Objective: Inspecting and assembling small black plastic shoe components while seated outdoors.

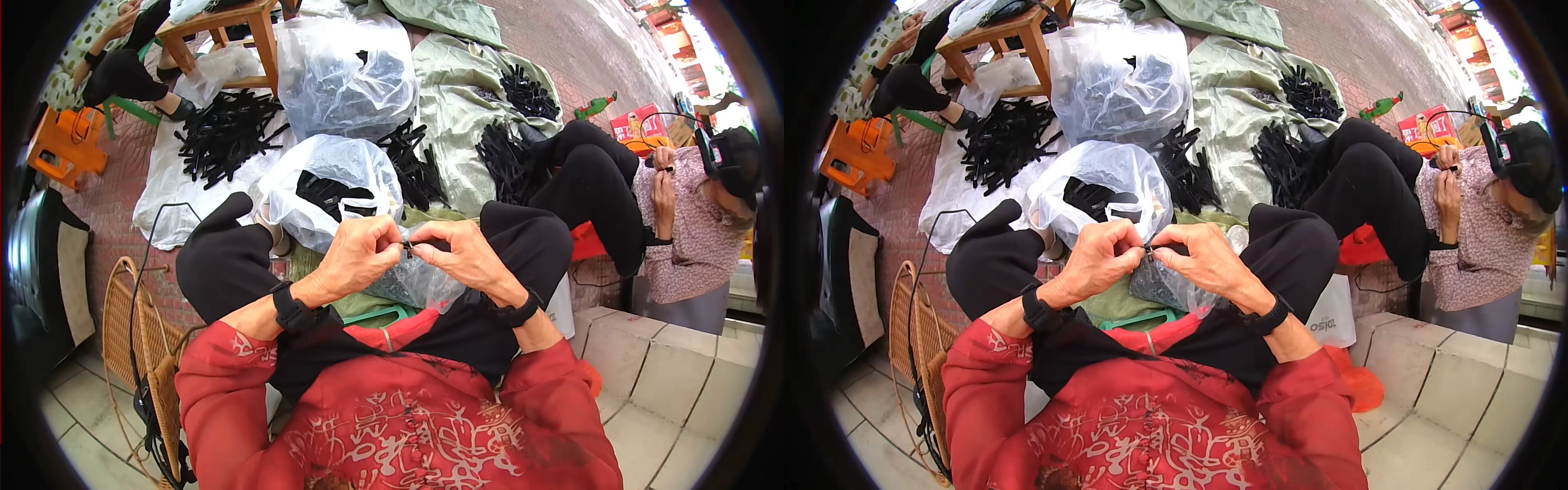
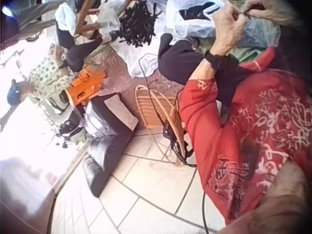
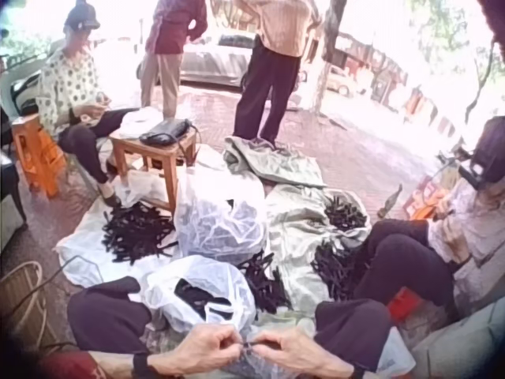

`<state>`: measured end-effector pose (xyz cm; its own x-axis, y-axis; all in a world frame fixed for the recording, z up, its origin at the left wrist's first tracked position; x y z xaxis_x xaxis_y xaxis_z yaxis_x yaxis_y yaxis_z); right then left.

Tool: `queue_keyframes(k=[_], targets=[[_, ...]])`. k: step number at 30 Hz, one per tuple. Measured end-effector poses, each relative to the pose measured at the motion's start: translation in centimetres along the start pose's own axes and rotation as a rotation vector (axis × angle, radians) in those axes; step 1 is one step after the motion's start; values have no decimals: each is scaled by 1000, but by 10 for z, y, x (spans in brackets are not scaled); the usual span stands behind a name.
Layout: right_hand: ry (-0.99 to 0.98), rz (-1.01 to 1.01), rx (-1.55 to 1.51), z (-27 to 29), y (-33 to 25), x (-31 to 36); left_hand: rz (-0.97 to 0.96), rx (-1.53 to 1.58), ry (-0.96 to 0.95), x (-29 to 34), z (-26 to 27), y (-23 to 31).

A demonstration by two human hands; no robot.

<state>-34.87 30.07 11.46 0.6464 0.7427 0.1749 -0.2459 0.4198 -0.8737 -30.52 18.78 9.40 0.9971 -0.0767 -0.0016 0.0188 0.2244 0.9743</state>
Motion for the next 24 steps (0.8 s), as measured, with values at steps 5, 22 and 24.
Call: queue_keyframes(k=[5, 22, 24], targets=[[45, 54, 137, -4, -7, 2, 24, 15, 60, -1, -2, -3], [94, -97, 47, 0, 1, 4, 18, 49, 21, 1, 1, -2], [91, -20, 42, 2, -6, 4, 32, 115, 18, 2, -1, -2]])
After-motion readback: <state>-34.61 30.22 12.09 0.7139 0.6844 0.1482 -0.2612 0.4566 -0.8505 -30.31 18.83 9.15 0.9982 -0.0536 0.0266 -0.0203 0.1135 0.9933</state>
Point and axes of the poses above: each hand's wrist, its own x-axis away from the middle knuckle, its own z-axis out of the back of the hand, y = z × x, the point moved 7 cm from there along -x, towards the middle knuckle, and after that the axes turned 1 degree about z, right-handed, at the moved point
